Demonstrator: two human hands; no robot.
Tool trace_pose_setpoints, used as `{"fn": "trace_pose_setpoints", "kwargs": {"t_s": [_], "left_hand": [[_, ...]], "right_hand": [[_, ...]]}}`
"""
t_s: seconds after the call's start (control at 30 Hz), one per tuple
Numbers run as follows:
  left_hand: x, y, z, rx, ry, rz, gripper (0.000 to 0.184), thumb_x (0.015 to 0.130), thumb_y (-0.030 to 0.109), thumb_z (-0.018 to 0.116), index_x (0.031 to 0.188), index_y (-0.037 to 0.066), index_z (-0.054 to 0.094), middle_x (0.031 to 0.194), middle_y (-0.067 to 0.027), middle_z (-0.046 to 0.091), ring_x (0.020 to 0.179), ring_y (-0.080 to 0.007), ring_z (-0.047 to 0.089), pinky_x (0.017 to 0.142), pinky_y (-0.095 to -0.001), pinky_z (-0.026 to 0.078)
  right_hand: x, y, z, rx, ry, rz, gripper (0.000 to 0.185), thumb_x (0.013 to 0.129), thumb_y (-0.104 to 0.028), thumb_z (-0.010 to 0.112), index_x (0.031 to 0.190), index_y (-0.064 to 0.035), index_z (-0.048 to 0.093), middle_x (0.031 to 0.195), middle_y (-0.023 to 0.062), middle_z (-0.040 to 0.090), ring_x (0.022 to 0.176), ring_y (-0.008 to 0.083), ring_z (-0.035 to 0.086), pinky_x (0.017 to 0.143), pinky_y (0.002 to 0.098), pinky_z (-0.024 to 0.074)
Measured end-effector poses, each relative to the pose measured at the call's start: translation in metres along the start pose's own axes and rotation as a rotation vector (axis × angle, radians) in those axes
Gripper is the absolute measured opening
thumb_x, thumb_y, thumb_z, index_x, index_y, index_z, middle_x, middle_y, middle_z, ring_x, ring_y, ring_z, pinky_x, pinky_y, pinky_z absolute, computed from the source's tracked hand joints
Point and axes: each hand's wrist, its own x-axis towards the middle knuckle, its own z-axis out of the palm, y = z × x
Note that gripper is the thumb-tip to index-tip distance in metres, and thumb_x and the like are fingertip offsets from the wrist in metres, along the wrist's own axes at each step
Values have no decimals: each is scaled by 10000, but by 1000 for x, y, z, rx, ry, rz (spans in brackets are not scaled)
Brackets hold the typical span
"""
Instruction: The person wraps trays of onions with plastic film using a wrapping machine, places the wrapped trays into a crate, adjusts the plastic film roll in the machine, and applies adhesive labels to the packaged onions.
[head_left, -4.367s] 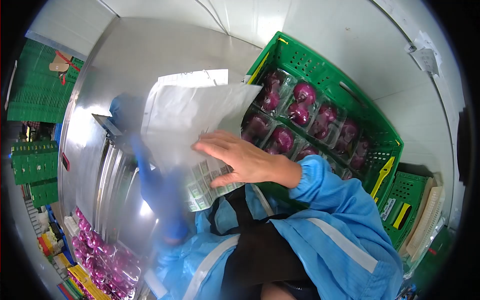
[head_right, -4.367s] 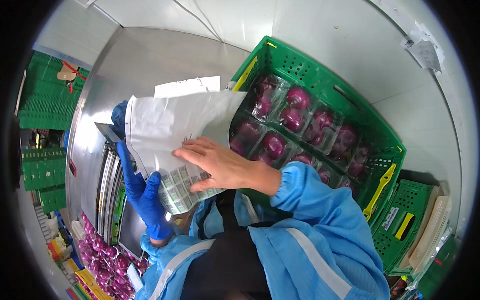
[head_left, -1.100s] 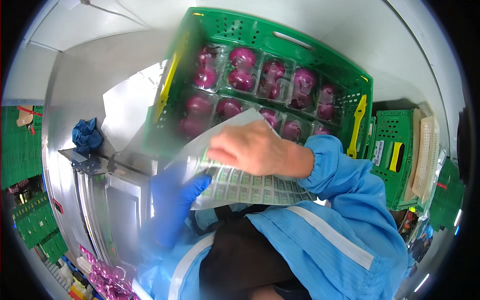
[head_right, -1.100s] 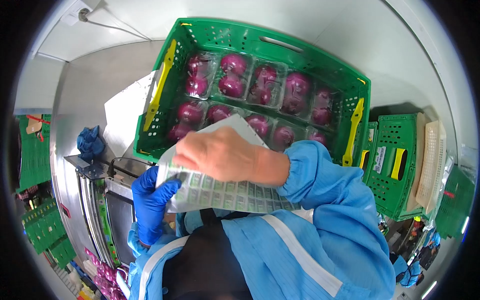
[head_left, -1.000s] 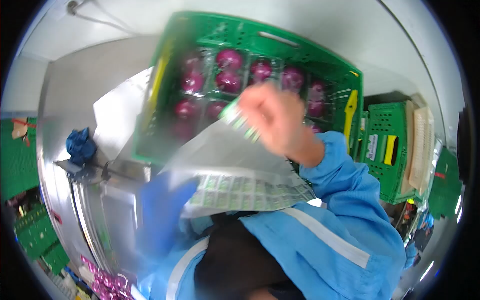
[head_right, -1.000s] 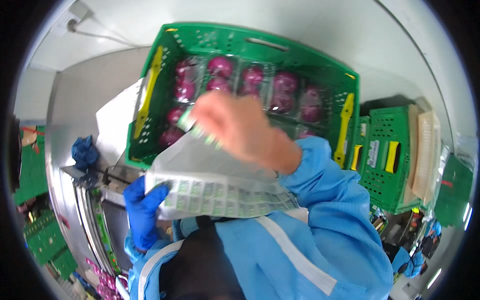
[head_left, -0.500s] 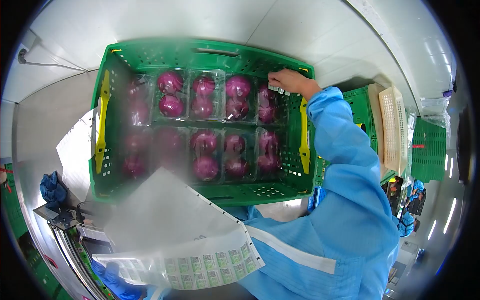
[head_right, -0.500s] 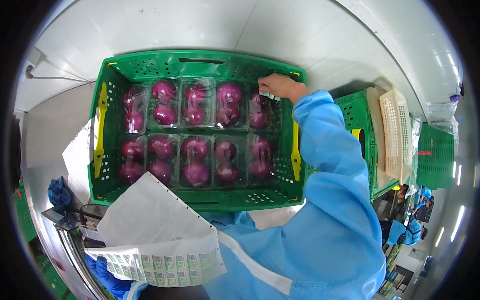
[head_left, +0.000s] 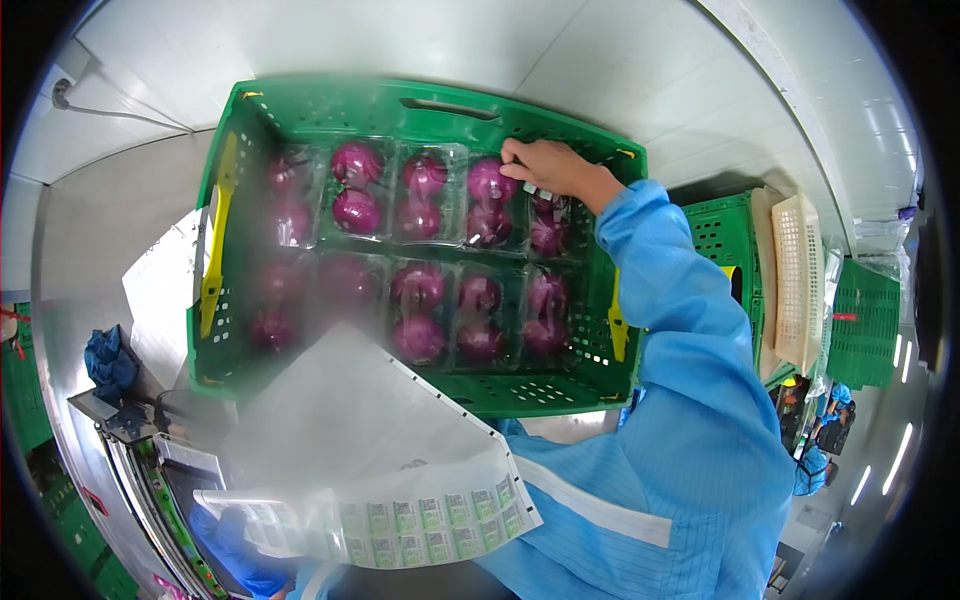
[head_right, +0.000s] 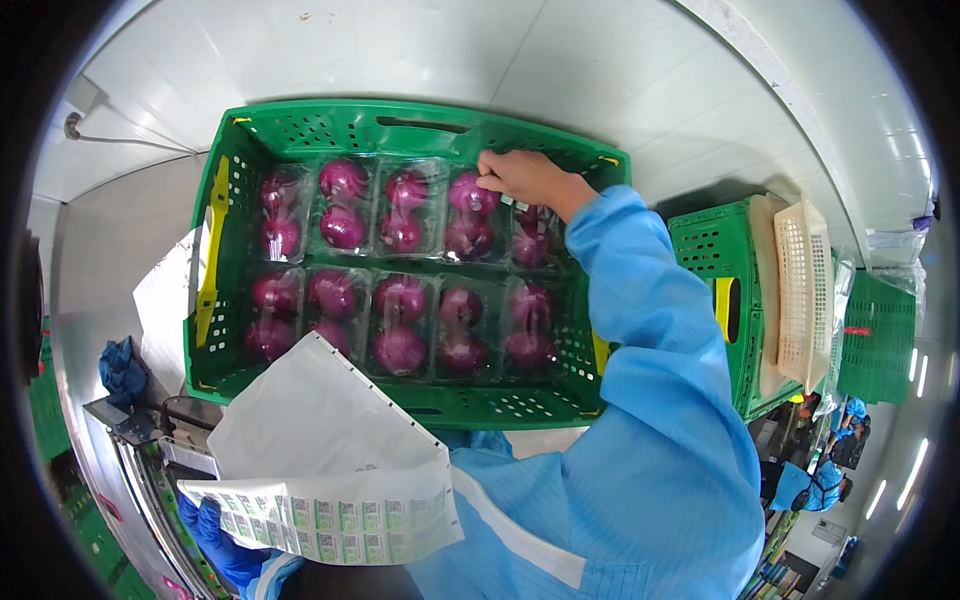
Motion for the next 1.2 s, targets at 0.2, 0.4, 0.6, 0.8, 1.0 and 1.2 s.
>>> {"fn": "trace_pose_setpoints", "kwargs": {"t_s": [0.2,0.4,0.6,0.8,1.0,1.2], "left_hand": [[-1,-25,-36,-155,157,-298,371,839,188,656,1163,45,546,1006,-86,630,861,-179,633,775,-348,529],[-6,-18,-24,-85,209,-304,382,800,176,649,1144,41,551,985,-87,609,872,-182,608,797,-342,506],[1,-12,-24,-221,266,-401,358,784,151,620,1114,26,559,982,-90,593,877,-183,590,803,-331,488],[-7,-38,-54,-84,225,-295,336,799,136,651,1106,18,579,939,-92,659,799,-188,655,721,-329,536],[2,-28,-45,-118,294,-378,353,808,150,654,1125,19,572,953,-87,656,820,-186,653,749,-325,532],[0,-45,-70,-25,323,-344,381,826,159,629,1171,16,551,1001,-83,643,862,-176,637,804,-324,514]], "right_hand": [[25,-4,24,-419,65,37,253,911,-339,551,1029,-123,497,754,116,637,718,351,626,611,462,456],[49,-60,0,-102,157,-148,335,873,-207,572,1170,-83,476,974,140,650,819,330,642,680,463,476],[101,-81,18,-277,-81,-187,404,807,-147,575,1196,-97,482,1074,149,604,881,338,633,740,474,465],[99,-119,11,-439,17,-101,435,758,-109,617,1170,-76,482,1089,136,555,856,335,627,736,436,486],[153,-144,10,-58,85,-452,374,771,16,545,1131,-60,476,1080,113,544,967,329,577,798,420,477],[177,-150,47,-255,215,-398,527,747,55,534,1260,-46,472,1241,115,494,1178,280,481,905,408,468]]}}
